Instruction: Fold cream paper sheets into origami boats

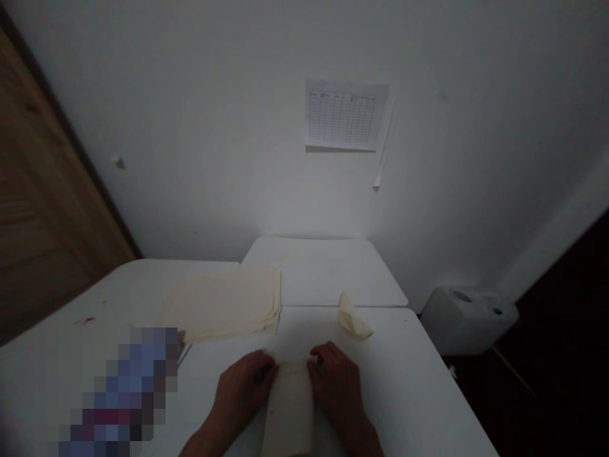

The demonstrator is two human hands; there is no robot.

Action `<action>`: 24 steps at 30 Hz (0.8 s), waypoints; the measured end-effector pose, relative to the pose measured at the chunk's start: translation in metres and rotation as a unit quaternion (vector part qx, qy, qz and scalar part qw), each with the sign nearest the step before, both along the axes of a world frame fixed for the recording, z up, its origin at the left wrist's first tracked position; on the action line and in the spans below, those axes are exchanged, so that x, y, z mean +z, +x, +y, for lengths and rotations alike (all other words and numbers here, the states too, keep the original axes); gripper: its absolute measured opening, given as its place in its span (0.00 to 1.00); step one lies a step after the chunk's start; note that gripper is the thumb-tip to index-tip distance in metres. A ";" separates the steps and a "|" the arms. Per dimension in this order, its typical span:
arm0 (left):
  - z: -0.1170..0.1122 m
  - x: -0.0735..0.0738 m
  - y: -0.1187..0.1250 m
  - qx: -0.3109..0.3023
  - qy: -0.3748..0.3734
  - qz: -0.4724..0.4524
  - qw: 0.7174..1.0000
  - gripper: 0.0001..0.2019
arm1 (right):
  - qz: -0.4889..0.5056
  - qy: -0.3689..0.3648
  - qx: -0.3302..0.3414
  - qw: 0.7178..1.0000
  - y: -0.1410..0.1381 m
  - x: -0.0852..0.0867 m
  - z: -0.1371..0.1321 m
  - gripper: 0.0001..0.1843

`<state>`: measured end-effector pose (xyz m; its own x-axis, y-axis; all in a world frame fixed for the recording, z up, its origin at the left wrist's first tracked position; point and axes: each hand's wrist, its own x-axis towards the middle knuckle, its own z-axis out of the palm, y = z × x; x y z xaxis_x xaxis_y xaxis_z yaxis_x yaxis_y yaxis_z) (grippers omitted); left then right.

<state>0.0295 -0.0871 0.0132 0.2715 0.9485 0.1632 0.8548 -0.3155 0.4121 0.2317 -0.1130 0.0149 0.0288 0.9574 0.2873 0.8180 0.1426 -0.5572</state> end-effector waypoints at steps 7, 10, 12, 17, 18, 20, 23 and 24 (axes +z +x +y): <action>0.000 0.000 -0.001 0.001 -0.008 -0.006 1.000 0.07 | -0.039 -0.004 0.051 0.998 0.007 -0.004 0.000 0.11; 0.001 -0.001 -0.001 0.002 -0.009 -0.011 1.000 0.08 | -0.043 -0.003 0.056 0.997 0.008 -0.005 0.000 0.12; 0.001 -0.001 0.000 0.002 -0.007 -0.014 1.000 0.08 | -0.046 -0.001 0.059 0.997 0.008 -0.006 0.000 0.12; 0.000 -0.003 0.000 -0.001 0.007 -0.005 1.000 0.08 | -0.067 0.003 0.059 0.996 0.007 -0.009 0.000 0.12; 0.000 -0.003 0.000 -0.002 0.007 0.000 1.000 0.08 | -0.073 0.003 0.057 0.996 0.006 -0.009 0.000 0.11; 0.000 -0.003 0.001 -0.003 0.006 0.010 1.000 0.08 | -0.086 0.002 0.053 0.995 0.007 -0.010 0.000 0.11; 0.000 -0.003 0.002 0.003 -0.001 0.027 1.000 0.07 | -0.100 -0.002 0.057 0.993 0.009 -0.010 -0.001 0.11; 0.000 -0.002 0.003 0.007 -0.004 0.030 1.000 0.07 | -0.103 -0.003 0.061 0.993 0.010 -0.009 -0.002 0.11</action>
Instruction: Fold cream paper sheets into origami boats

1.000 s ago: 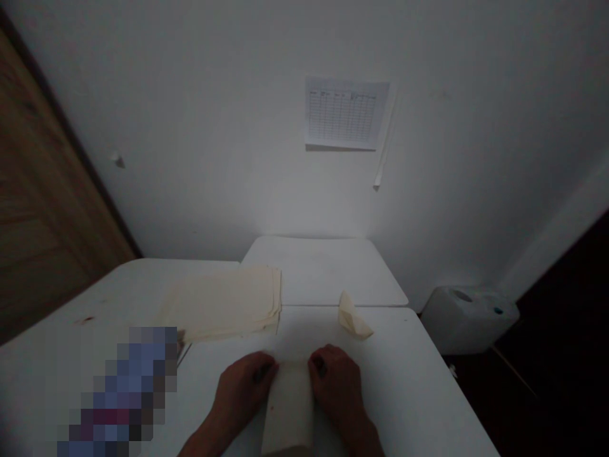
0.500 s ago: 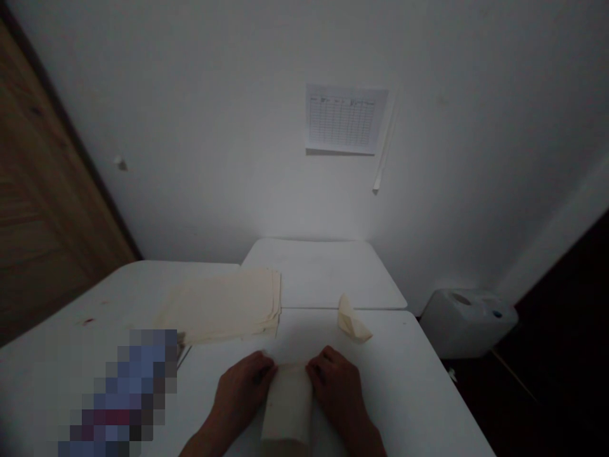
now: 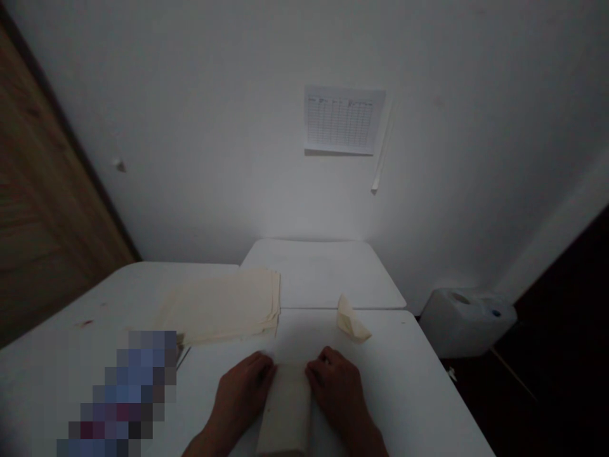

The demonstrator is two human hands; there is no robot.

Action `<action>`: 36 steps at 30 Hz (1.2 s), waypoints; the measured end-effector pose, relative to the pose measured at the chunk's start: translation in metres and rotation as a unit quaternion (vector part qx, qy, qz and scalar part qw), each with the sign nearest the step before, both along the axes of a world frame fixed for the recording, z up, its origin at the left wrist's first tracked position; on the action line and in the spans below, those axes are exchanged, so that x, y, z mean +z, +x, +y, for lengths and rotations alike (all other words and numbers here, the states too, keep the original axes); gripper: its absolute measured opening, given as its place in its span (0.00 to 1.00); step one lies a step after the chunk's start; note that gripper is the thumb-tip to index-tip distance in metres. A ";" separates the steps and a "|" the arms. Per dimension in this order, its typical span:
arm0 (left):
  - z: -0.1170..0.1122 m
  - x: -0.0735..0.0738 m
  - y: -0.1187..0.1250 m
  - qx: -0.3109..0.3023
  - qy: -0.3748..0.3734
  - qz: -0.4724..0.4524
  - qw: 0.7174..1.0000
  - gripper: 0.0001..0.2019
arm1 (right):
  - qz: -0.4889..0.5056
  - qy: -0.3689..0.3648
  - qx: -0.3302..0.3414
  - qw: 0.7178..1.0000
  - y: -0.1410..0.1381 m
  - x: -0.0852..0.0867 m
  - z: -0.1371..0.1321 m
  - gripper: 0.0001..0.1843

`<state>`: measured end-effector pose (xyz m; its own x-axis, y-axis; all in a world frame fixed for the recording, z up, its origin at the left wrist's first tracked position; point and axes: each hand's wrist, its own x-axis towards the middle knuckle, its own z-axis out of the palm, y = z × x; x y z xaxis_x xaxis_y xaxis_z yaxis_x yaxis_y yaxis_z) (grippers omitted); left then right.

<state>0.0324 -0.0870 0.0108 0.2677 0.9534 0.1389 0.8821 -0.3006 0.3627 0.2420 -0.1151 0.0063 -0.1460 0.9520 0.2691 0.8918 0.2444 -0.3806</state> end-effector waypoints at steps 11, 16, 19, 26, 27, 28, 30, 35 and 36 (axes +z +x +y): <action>0.000 -0.007 -0.008 -0.017 0.020 -0.100 0.995 0.09 | -0.021 -0.009 0.045 0.999 0.009 0.007 -0.009 0.10; -0.001 -0.008 -0.010 -0.034 0.039 -0.072 0.996 0.11 | -0.016 -0.007 0.042 0.999 0.009 0.005 -0.009 0.10; 0.000 -0.010 -0.010 -0.037 0.042 -0.054 0.997 0.12 | -0.013 -0.005 0.042 0.999 0.009 0.005 -0.009 0.10; -0.002 -0.012 -0.009 -0.073 0.062 0.011 0.995 0.13 | -0.021 -0.010 0.045 0.999 0.008 0.004 -0.007 0.10; -0.003 -0.011 -0.009 -0.075 0.065 0.015 0.995 0.13 | -0.020 -0.012 0.045 0.999 0.008 0.005 -0.008 0.10; -0.004 -0.009 -0.009 -0.076 0.068 0.018 0.995 0.12 | -0.017 -0.015 0.044 0.999 0.008 0.005 -0.008 0.10; -0.006 -0.005 -0.012 -0.082 0.071 0.025 0.994 0.10 | -0.012 -0.024 0.043 0.999 0.010 0.006 -0.010 0.11; -0.006 0.003 -0.022 -0.100 0.076 0.022 0.992 0.11 | -0.006 -0.068 0.047 0.997 0.015 0.013 -0.012 0.16; -0.006 0.004 -0.024 -0.103 0.076 0.015 0.992 0.12 | -0.002 -0.077 0.046 0.996 0.016 0.015 -0.012 0.18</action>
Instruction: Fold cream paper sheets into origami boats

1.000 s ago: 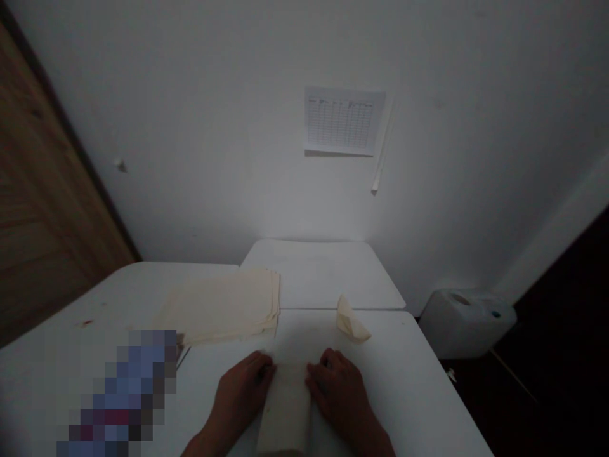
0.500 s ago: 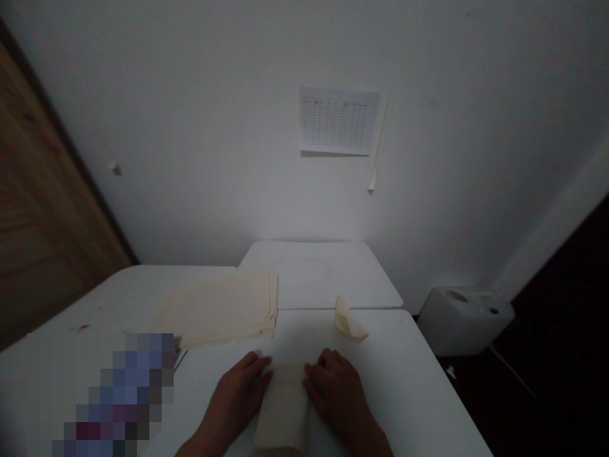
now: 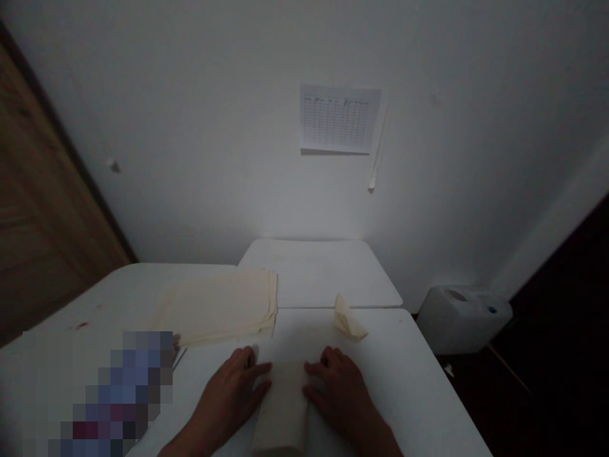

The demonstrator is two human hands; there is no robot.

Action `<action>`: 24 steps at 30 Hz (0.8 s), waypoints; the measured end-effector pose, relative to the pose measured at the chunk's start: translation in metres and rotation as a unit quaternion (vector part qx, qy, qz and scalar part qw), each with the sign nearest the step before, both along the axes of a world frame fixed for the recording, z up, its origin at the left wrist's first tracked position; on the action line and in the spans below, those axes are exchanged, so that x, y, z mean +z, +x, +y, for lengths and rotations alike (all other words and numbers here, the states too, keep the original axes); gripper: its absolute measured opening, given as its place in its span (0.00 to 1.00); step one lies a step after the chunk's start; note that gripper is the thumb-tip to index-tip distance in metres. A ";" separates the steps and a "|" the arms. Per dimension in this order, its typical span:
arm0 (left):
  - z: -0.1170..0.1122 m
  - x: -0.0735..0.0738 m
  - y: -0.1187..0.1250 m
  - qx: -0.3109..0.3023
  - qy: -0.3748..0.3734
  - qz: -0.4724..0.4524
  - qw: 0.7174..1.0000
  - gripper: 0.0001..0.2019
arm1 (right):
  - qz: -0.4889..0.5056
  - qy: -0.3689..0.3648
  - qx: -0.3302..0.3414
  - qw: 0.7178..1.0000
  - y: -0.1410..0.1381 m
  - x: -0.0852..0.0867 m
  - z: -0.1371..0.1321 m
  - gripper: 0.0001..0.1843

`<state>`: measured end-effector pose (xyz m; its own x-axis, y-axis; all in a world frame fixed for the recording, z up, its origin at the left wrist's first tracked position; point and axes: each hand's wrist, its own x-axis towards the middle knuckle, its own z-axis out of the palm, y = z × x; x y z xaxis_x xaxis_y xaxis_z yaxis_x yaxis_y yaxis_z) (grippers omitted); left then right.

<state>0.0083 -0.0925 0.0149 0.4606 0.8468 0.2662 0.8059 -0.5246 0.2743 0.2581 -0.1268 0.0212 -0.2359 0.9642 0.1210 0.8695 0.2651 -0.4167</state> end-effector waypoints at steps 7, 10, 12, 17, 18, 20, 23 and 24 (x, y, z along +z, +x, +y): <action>0.007 0.002 -0.008 -0.021 -0.023 -0.027 0.999 0.16 | 0.001 -0.048 0.011 0.999 0.005 0.016 -0.002 0.31; 0.007 0.002 -0.010 -0.022 -0.029 -0.025 0.999 0.18 | -0.007 -0.056 0.015 0.998 0.005 0.016 -0.003 0.40; 0.006 0.002 -0.011 -0.023 -0.028 -0.027 0.999 0.18 | -0.011 -0.060 0.015 0.998 0.005 0.014 -0.003 0.46; 0.007 -0.001 -0.014 -0.044 -0.016 -0.048 0.998 0.22 | -0.016 -0.075 0.015 0.997 0.006 0.008 -0.005 0.57; 0.007 -0.002 -0.014 -0.045 -0.017 -0.051 0.998 0.23 | -0.016 -0.075 0.016 0.997 0.006 0.008 -0.005 0.57; 0.005 -0.001 -0.015 -0.047 -0.022 -0.054 0.997 0.25 | -0.016 -0.076 0.019 0.997 0.006 0.007 -0.005 0.57; -0.004 -0.001 -0.017 -0.058 -0.022 -0.068 0.996 0.32 | -0.014 -0.078 0.021 0.997 0.007 0.005 -0.005 0.57; -0.009 -0.002 -0.018 -0.069 -0.021 -0.074 0.995 0.36 | -0.011 -0.078 0.022 0.997 0.008 0.005 -0.005 0.57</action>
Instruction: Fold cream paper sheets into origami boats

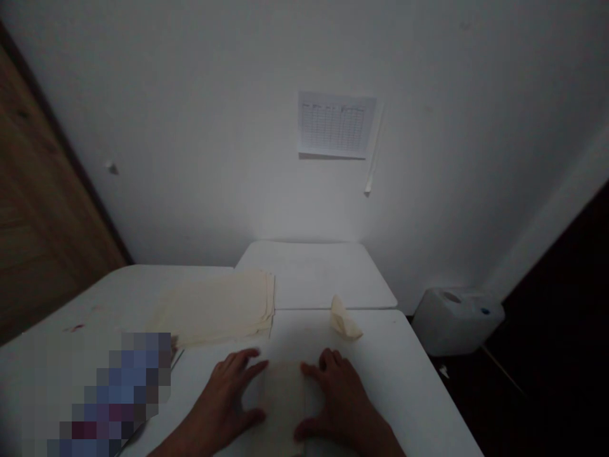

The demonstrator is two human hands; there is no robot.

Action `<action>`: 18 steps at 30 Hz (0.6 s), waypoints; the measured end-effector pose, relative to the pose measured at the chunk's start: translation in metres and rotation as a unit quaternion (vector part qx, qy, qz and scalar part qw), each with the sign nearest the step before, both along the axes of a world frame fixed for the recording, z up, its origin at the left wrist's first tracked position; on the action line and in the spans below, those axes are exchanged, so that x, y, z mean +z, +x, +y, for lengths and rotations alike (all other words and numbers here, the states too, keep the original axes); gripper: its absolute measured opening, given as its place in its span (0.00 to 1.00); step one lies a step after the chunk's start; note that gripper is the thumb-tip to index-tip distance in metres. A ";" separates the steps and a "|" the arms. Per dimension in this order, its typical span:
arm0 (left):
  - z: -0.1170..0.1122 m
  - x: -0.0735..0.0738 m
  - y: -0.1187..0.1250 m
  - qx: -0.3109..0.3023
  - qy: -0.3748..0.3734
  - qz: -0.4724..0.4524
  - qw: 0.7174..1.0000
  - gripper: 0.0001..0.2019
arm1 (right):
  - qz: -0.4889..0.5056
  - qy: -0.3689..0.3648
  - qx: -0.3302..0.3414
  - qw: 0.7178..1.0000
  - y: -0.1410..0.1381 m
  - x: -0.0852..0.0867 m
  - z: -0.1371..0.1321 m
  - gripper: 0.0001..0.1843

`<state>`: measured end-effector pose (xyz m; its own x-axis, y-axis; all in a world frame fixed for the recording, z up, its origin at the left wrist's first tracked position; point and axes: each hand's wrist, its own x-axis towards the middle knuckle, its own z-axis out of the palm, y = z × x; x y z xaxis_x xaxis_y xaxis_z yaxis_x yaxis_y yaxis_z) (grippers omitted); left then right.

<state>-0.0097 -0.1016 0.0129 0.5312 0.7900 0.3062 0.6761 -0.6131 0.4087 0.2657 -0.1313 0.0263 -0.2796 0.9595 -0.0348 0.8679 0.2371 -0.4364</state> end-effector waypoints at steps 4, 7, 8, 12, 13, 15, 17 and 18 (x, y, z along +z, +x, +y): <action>-0.016 -0.008 -0.001 -0.113 0.037 -0.027 0.993 0.40 | 0.017 0.007 0.006 1.000 0.002 -0.001 0.001 0.56; -0.019 -0.010 0.003 -0.217 0.086 -0.002 0.972 0.21 | 0.023 0.005 0.009 1.000 0.003 -0.002 0.002 0.57; -0.020 -0.010 0.005 -0.227 0.090 0.020 0.969 0.17 | 0.026 0.005 0.010 1.000 0.004 -0.003 0.002 0.57; -0.024 -0.007 0.014 -0.201 0.095 0.074 0.972 0.10 | 0.067 0.028 0.026 0.997 0.008 -0.003 -0.002 0.44; -0.025 -0.007 0.016 -0.194 0.091 0.069 0.974 0.09 | 0.089 0.043 0.032 0.995 0.009 -0.003 -0.005 0.37; -0.029 -0.007 0.019 -0.190 0.059 0.027 0.980 0.07 | 0.147 0.071 0.050 0.985 0.012 -0.004 -0.012 0.22; -0.033 -0.006 0.022 -0.142 0.003 -0.059 0.988 0.08 | 0.201 0.081 0.069 0.974 0.014 -0.006 -0.020 0.18; -0.034 -0.005 0.023 -0.095 -0.033 -0.109 0.989 0.10 | 0.224 0.079 0.072 0.969 0.014 -0.007 -0.024 0.18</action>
<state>0.0135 -0.1358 0.0082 0.5997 0.7035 0.3815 0.4421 -0.6886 0.5748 0.2793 -0.1551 0.0197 -0.3648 0.8924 0.2657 0.5528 0.4372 -0.7094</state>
